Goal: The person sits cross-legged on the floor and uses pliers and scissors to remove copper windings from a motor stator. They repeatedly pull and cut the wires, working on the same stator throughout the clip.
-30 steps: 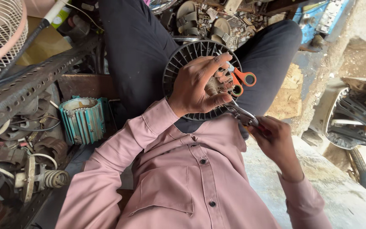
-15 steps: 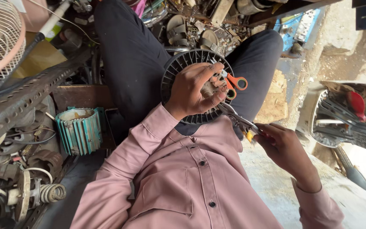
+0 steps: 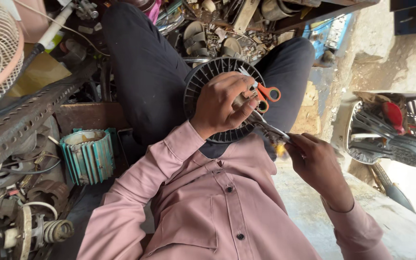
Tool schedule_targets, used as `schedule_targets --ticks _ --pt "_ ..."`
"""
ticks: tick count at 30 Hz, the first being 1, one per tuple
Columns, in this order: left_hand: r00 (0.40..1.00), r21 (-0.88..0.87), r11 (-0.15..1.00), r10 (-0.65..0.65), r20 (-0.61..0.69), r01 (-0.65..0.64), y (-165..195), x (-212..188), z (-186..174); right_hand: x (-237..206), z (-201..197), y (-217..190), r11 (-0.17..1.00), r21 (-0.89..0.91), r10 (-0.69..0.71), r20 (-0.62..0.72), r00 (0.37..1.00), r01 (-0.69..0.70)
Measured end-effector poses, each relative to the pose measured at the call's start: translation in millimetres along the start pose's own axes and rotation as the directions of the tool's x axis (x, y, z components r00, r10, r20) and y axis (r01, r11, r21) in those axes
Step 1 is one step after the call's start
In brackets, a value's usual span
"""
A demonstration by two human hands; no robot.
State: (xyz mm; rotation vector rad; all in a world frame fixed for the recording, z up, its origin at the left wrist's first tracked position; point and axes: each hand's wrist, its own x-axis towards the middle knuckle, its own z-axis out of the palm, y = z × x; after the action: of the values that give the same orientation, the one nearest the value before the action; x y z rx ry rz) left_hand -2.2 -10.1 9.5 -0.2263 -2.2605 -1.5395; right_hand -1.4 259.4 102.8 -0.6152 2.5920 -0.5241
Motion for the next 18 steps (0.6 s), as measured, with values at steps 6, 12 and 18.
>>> schedule_targets --ticks 6,12,18 --pt "0.999 0.062 0.998 0.01 0.042 -0.012 1 1 1 16 19 19 0.996 0.043 -0.076 -0.068 0.995 0.079" --pt "0.991 0.122 0.991 0.043 0.123 -0.058 3 -1 4 32 32 62 0.97 0.238 -0.093 0.141 0.986 0.057" --pt "0.988 0.053 0.998 0.014 0.152 -0.022 8 0 4 56 34 117 0.872 0.488 -0.283 0.549 0.786 -0.027"
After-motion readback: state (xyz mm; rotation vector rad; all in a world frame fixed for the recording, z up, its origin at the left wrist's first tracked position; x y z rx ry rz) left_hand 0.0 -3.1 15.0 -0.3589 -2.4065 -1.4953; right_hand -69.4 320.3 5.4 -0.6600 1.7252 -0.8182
